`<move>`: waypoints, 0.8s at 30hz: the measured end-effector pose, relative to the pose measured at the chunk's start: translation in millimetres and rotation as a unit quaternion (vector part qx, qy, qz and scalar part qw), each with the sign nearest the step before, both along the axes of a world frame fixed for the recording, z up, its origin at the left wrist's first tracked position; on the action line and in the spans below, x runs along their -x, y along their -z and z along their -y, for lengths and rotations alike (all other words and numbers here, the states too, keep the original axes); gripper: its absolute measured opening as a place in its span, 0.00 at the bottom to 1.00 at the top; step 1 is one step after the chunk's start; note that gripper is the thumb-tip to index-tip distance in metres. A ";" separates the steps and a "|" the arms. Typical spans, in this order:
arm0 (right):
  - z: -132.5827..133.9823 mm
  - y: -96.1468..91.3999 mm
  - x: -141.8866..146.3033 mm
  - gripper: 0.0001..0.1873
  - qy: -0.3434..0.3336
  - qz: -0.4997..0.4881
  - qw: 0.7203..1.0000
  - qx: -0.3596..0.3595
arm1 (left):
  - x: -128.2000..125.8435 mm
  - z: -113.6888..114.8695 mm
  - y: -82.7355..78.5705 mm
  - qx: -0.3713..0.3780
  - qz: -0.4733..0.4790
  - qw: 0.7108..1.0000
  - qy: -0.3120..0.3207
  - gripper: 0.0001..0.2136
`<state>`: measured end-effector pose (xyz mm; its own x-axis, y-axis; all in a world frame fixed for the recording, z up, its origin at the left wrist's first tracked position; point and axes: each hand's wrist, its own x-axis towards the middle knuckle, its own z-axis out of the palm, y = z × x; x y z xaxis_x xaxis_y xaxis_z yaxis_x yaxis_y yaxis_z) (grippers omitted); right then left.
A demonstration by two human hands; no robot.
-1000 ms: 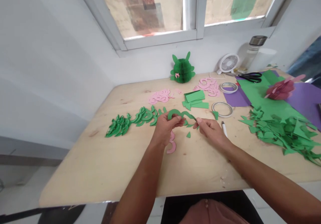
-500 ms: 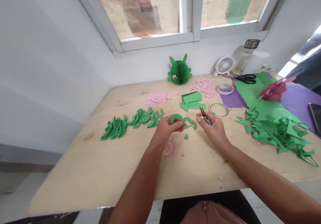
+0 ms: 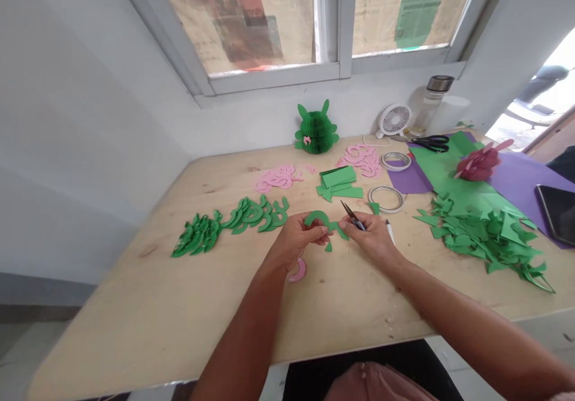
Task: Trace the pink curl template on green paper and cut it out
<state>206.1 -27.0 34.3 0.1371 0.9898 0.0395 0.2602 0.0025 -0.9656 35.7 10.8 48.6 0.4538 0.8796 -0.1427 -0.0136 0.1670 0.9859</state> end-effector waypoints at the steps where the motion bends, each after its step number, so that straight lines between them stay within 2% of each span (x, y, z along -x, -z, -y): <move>1: 0.2 -0.5 0.2 0.15 0.000 -0.002 1.000 0.000 | -0.1 0.2 -0.2 0.001 -0.001 1.000 0.001 0.08; 8: 0.5 -6.3 -0.5 0.13 0.048 -0.032 0.998 -0.009 | 0.5 -1.2 0.4 0.007 -0.011 1.000 0.024 0.07; 16: 1.3 -7.6 1.3 0.16 -0.036 -0.030 0.999 0.021 | -0.5 -0.9 -0.6 0.018 -0.009 0.999 0.028 0.08; 24: 1.3 -8.7 3.5 0.17 -0.009 -0.082 0.995 0.049 | -4.8 0.2 2.2 0.045 0.030 0.998 -0.015 0.10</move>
<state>202.6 -28.3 43.0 0.1151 0.9903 -0.0779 0.0999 -0.0895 -0.9910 40.5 10.6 46.4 0.4382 0.8774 -0.1953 -0.0781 0.2536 0.9642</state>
